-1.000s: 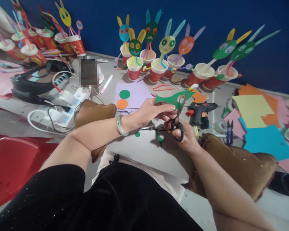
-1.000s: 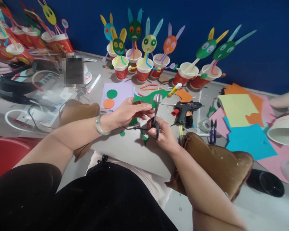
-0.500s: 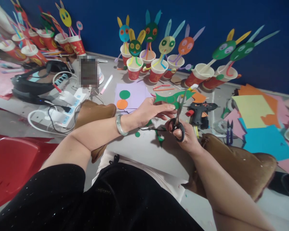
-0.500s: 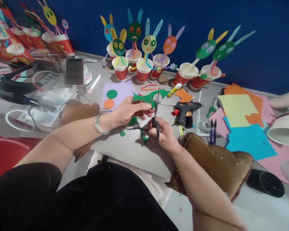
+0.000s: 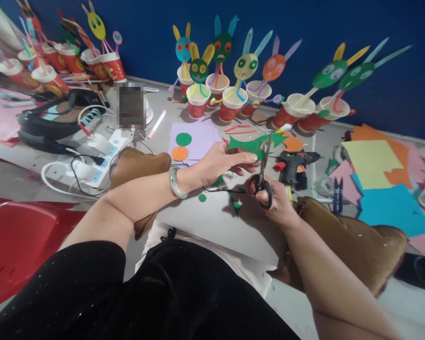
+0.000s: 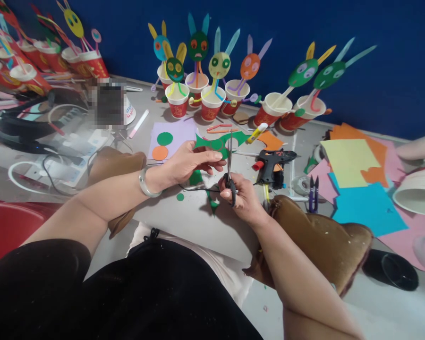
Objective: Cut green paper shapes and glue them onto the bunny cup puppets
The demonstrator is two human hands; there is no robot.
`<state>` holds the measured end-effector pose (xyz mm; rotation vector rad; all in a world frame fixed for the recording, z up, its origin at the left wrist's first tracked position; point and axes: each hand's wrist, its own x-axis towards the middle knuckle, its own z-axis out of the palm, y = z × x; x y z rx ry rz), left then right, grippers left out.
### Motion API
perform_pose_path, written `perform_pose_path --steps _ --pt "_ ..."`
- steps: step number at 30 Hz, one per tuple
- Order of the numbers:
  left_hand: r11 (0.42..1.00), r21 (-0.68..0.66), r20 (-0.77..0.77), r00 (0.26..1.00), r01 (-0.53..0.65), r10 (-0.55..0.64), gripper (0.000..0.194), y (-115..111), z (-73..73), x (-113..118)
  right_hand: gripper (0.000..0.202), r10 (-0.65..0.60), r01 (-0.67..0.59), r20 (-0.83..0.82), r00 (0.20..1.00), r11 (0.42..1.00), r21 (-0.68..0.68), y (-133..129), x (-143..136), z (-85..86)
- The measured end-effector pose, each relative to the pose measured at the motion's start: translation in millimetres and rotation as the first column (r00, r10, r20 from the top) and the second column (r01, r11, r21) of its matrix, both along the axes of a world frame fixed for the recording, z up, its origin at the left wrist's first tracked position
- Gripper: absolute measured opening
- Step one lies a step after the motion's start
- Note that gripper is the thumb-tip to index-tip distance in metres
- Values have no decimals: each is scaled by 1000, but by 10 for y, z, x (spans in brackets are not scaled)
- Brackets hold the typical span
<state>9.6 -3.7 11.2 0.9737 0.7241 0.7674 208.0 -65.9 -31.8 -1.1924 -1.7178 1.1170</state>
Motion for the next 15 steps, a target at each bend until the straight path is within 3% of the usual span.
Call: perform_pose_path --steps 15 --pt "998 58 -13 1000 -10 11 42 21 -1 -33 78 -4 3 34 999 1000 26 6 33 7"
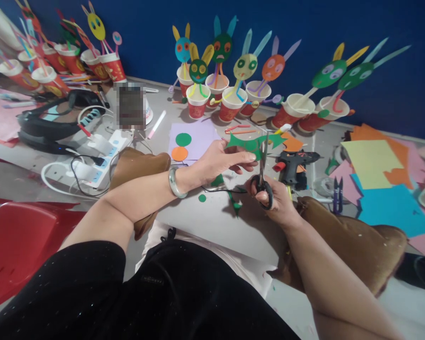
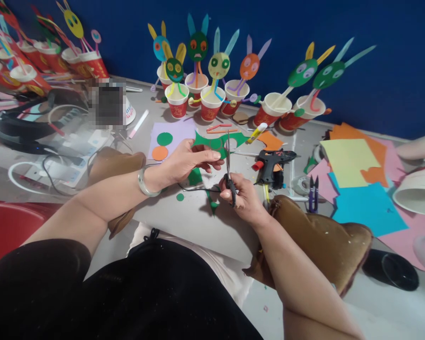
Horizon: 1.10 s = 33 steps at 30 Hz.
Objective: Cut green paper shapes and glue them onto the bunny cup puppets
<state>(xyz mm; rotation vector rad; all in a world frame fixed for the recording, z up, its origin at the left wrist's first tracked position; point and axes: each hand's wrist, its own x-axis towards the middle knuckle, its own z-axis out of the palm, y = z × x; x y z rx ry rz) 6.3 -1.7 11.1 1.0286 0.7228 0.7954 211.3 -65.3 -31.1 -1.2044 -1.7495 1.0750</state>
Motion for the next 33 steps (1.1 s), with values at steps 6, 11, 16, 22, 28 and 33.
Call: perform_pose_path --steps 6,11,16,22,28,33 --pt "1000 12 -34 999 -14 14 38 -1 11 -3 75 12 -12 -10 1000 1000 5 1 12 -25" --pt "999 40 9 1000 -3 2 41 19 -36 -2 76 4 -4 -7 1000 1000 4 -10 11 -18" --pt "999 42 18 1000 2 -3 44 41 -75 7 76 9 -10 3 1000 1000 18 -13 18 -42" --pt "1000 12 10 1000 -9 9 44 48 -61 21 77 11 -12 22 1000 999 39 -12 22 -52" --pt "1000 -5 26 1000 -6 6 44 53 -60 30 78 -7 7 10 1000 1000 -7 -17 11 -47" --pt "1000 10 6 1000 -11 10 43 52 -49 32 77 -7 7 -5 1000 1000 -14 -19 13 -51"
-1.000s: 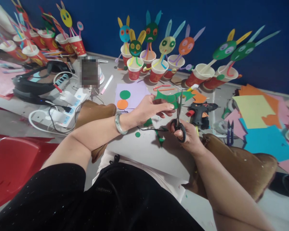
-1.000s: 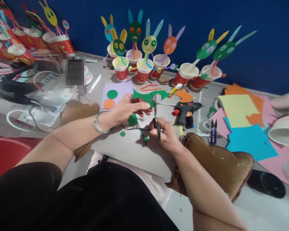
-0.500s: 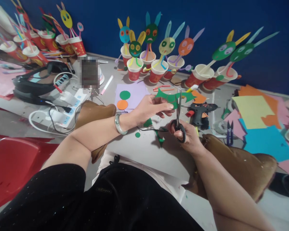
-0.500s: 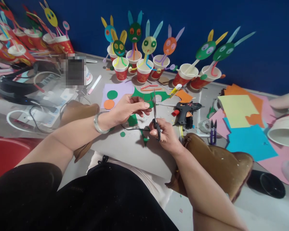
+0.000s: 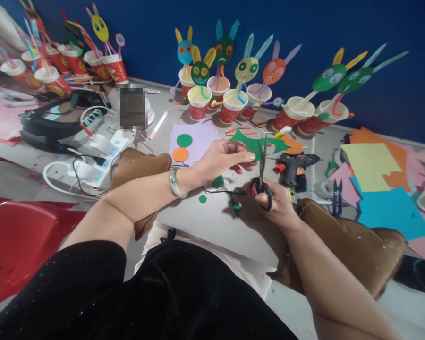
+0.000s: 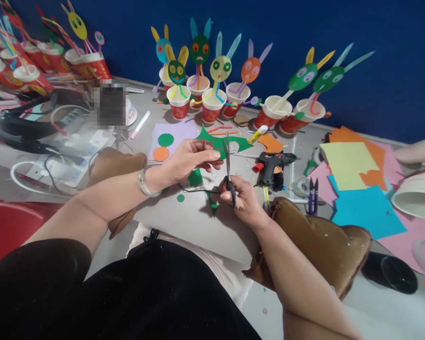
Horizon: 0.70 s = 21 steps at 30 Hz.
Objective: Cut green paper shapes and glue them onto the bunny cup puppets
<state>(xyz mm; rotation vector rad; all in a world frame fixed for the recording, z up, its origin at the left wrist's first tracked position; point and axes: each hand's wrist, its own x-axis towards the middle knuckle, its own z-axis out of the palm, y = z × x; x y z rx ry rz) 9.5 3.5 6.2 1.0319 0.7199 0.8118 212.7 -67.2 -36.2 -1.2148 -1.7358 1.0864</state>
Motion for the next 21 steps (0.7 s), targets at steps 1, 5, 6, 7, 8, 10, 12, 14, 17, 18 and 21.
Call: perform_pose_path --steps 1,5,6,7,8,10,12,14,17,18,21 --pt "1000 2 -7 1000 -2 2 42 0 3 0 76 4 -4 -5 1000 1000 6 -1 2 0" --pt "1000 7 -17 1000 -9 9 38 3 13 -1 72 12 -11 -21 1000 1000 20 -4 6 6" --pt "1000 10 -17 1000 -9 9 37 5 15 -1 72 15 -15 -22 1000 1000 17 -5 5 7" --pt "1000 14 -17 1000 -7 8 36 8 15 -2 72 19 -19 -23 1000 1000 12 -5 4 9" --pt "1000 18 -18 1000 -5 6 35 12 16 -3 72 26 -26 -25 999 1000 6 -5 3 11" --pt "1000 31 -25 1000 -1 2 33 19 17 -5 73 44 -44 -36 998 999 1 -3 -1 15" --pt "999 52 -42 999 5 -3 31 25 19 -8 73 69 -70 -48 996 998 0 -1 -5 20" --pt "997 80 -63 998 16 -11 31 29 21 -10 73 88 -88 -57 994 996 4 1 -10 27" --pt "992 123 -81 996 30 -20 30 33 23 -11 73 102 -102 -54 993 995 13 2 -11 37" --pt "990 135 -85 996 32 -21 30 34 22 -12 73 106 -106 -50 993 994 15 3 -9 39" --pt "984 172 -98 995 44 -28 27 40 19 -17 74 116 -115 -31 993 993 20 7 1 42"
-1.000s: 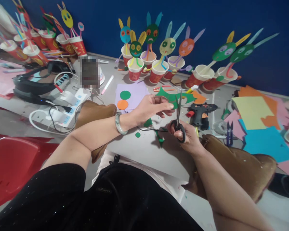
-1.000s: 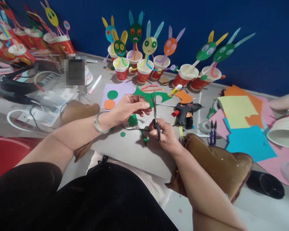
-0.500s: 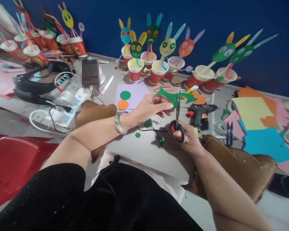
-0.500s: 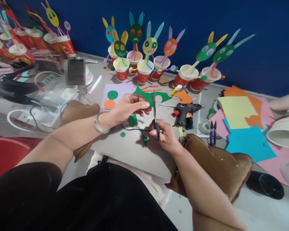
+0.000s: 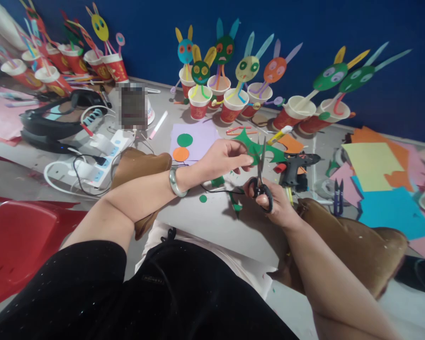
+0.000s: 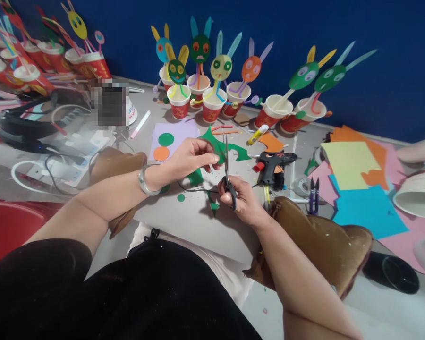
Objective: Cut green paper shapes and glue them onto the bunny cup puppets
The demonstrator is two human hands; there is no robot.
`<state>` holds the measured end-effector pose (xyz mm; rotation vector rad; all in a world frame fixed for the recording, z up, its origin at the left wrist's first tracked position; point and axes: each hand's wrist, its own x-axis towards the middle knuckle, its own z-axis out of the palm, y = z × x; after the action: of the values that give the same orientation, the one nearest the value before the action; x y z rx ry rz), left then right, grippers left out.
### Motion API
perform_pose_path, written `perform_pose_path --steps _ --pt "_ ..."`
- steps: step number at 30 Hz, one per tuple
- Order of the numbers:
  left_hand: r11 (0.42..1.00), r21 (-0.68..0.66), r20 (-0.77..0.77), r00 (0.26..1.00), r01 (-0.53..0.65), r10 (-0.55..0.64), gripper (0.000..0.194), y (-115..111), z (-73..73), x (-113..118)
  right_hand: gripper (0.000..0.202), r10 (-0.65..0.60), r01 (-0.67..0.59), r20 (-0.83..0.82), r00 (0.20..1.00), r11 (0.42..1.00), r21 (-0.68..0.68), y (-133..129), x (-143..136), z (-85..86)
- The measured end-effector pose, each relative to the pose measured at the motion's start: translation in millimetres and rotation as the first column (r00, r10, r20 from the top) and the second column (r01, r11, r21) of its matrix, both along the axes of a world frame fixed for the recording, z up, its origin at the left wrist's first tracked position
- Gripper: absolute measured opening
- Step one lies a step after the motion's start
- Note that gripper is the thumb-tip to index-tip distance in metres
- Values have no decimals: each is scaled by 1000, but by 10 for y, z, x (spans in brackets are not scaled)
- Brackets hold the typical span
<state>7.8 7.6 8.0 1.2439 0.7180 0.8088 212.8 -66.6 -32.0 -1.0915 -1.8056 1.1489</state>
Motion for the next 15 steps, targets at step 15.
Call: perform_pose_path --steps 15 --pt "997 36 -118 991 65 -60 24 5 101 -36 77 20 -18 73 997 999 -33 15 18 50"
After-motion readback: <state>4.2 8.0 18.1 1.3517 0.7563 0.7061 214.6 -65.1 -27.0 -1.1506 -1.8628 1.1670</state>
